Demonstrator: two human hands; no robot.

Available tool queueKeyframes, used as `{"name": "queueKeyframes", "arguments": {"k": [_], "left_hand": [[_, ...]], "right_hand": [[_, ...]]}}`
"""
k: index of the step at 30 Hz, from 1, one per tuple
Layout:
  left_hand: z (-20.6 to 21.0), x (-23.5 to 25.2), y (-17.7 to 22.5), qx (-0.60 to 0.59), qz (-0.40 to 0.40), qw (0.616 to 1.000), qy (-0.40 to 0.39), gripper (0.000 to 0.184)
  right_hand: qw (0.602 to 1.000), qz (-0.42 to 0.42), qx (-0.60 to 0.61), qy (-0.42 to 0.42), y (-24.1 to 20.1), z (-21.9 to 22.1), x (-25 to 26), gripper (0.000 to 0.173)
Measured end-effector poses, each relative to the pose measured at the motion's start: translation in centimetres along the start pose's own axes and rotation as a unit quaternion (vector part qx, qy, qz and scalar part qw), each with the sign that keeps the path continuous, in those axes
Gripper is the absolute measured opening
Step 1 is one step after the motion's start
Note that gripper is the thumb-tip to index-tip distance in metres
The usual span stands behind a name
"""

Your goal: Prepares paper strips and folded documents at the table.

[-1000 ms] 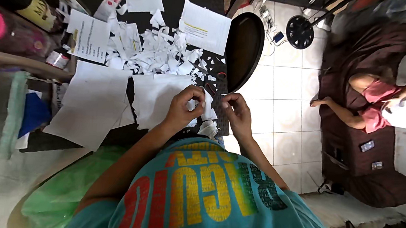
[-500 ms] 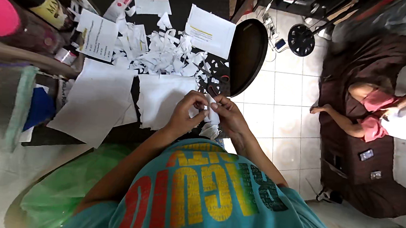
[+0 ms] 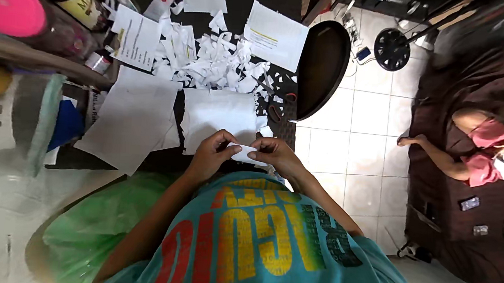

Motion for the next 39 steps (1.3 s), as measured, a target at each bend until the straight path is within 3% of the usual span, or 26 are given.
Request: {"name": "queueKeyframes", "arguments": {"k": [5,13,20,27,39], "left_hand": [[-2.0,-0.7,-0.8,0.037,-0.023,0.998,0.054,0.011],[-4.1,2.3,0.3,0.186,-0.055,0.973,0.127,0.017],[-5.3,4.4,-1.0,0.278,-0.090,0.946,0.137,0.021],[-5.1,5.7,-0.8,0.300,-0.105,0.941,0.119,0.020],[-5.2,5.9,-1.1,0.322,-0.088,0.936,0.114,0.022]], "right_hand": [[0.999,0.025,-0.015,0.016,0.7,-0.5,1.0,0.007],[0.967,-0.046,-0.149,0.200,-2.2,-1.7,3.2,0.016],[0.925,-0.085,-0.228,0.292,-3.1,-1.8,5.1,0.013],[0.918,-0.014,-0.239,0.317,-2.8,-3.5,7.1,0.017],[0.920,0.014,-0.239,0.309,-2.9,-3.2,6.6,0.014]]}}
Point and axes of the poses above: each hand's wrist, its own x-axis towards the middle knuckle, its own z-axis out of the palm, y = z × x, the point moved 6 cm from there along x, towards the middle knuckle, and after that the axes turned 12 degrees about z, right-handed, at the moved point
